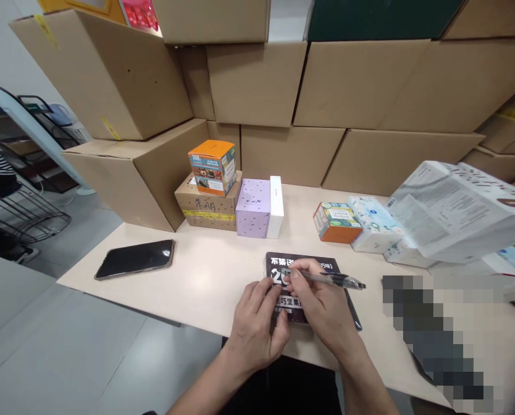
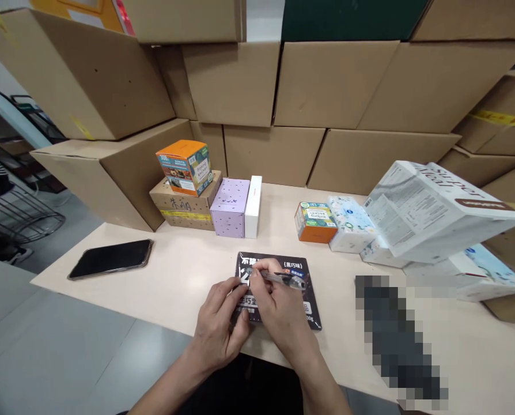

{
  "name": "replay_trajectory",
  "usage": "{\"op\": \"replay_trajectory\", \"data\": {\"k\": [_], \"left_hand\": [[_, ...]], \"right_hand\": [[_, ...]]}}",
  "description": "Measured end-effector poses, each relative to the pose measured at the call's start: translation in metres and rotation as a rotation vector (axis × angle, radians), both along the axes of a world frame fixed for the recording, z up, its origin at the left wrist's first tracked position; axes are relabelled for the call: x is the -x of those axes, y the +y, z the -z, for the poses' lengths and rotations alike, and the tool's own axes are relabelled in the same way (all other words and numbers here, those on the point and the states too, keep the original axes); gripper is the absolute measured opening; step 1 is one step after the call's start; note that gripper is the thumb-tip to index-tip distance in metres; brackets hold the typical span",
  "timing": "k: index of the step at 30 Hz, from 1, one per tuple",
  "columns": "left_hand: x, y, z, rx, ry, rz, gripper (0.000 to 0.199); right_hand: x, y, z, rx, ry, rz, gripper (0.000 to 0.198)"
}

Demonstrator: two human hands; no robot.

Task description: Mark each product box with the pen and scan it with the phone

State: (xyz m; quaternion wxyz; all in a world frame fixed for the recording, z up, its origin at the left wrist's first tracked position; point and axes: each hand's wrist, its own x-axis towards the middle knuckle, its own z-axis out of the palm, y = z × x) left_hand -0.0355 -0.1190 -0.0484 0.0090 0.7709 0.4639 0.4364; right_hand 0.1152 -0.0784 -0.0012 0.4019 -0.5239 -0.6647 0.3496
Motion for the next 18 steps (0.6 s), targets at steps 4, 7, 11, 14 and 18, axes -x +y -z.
{"op": "replay_trajectory", "data": {"k": [4,7,11,14,18], "left_hand": [[0.0001,0.0009,-0.0013,0.015,-0.009,0.010,0.040],[-0.0005,0.0010,0.0003,0.011,-0.009,0.005,0.044],[-0.0010,0.0012,0.0025,0.007,0.008,-0.014,0.045],[-0.0009,0.0016,0.0023,0.010,0.010,-0.006,0.045],[-0.0010,0.0018,0.0011,0.019,0.003,-0.001,0.045]], "right_hand": [[0.0021,-0.0008,0.0005,0.021,-0.019,-0.006,0.026],[0.0024,-0.0001,0.0014,0.023,-0.036,0.012,0.026],[0.0022,0.0028,-0.0005,0.034,-0.061,0.023,0.023],[0.0018,0.0045,-0.0010,0.025,-0.073,0.034,0.022],[0.0009,0.0046,0.0010,0.002,-0.089,0.044,0.026]]}}
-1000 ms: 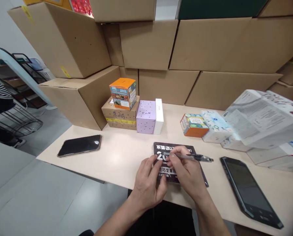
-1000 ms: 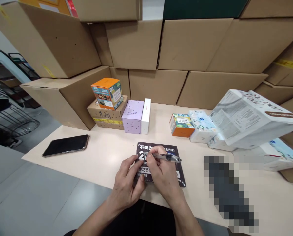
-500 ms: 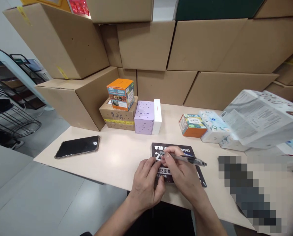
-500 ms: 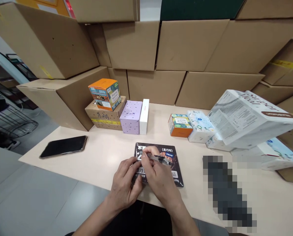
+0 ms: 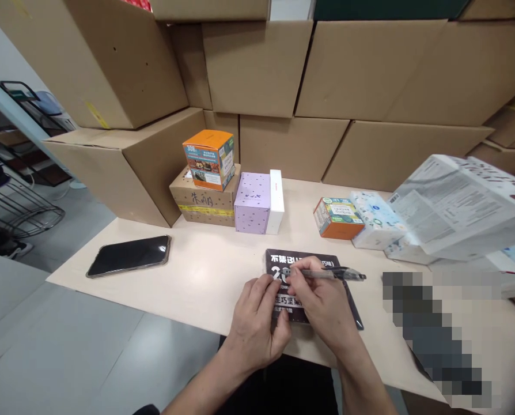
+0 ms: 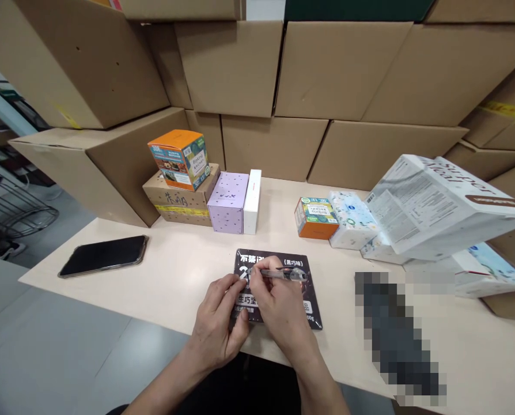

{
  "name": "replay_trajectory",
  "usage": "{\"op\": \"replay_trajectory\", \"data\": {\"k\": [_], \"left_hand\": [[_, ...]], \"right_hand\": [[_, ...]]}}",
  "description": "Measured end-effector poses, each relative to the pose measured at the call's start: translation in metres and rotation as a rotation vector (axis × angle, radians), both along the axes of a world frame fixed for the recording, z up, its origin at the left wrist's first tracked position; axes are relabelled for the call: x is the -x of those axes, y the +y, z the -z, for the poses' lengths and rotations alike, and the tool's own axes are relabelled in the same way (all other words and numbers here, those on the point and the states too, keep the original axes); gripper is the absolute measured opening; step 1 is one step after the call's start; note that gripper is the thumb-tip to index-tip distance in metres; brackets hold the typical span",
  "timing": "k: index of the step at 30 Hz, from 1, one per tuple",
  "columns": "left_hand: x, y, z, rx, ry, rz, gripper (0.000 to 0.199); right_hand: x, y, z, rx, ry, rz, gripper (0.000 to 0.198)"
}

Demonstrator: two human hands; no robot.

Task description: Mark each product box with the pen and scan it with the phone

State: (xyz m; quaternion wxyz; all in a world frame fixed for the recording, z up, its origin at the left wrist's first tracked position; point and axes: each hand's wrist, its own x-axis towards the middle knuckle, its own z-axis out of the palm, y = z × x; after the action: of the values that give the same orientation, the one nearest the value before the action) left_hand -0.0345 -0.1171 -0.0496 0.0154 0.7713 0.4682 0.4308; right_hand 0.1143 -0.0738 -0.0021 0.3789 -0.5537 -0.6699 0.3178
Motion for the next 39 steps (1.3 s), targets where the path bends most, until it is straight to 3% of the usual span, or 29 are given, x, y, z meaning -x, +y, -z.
{"op": "replay_trajectory", "data": {"k": [18,29,32,35,37,39], "left_hand": [[-0.001,-0.001,-0.001,-0.002,-0.020,0.001,0.044],[0.000,-0.001,0.001,-0.005,-0.004,-0.002,0.043],[0.000,-0.001,0.001,-0.004,0.000,-0.004,0.043],[0.001,-0.001,0.001,0.004,0.000,-0.004,0.043],[0.001,-0.002,0.002,0.005,-0.006,0.003,0.043],[0.002,-0.003,0.002,0.001,-0.020,0.005,0.042]], "right_hand": [[0.001,-0.002,-0.002,-0.057,-0.076,-0.020,0.025],[0.001,-0.002,0.002,-0.074,-0.018,-0.034,0.024],[-0.001,-0.008,-0.001,-0.100,0.184,0.090,0.022],[-0.018,-0.016,-0.006,-0.272,0.389,0.343,0.021],[-0.042,-0.020,-0.003,-0.377,0.346,0.533,0.026],[-0.072,-0.025,0.007,-0.381,0.128,0.635,0.033]]}}
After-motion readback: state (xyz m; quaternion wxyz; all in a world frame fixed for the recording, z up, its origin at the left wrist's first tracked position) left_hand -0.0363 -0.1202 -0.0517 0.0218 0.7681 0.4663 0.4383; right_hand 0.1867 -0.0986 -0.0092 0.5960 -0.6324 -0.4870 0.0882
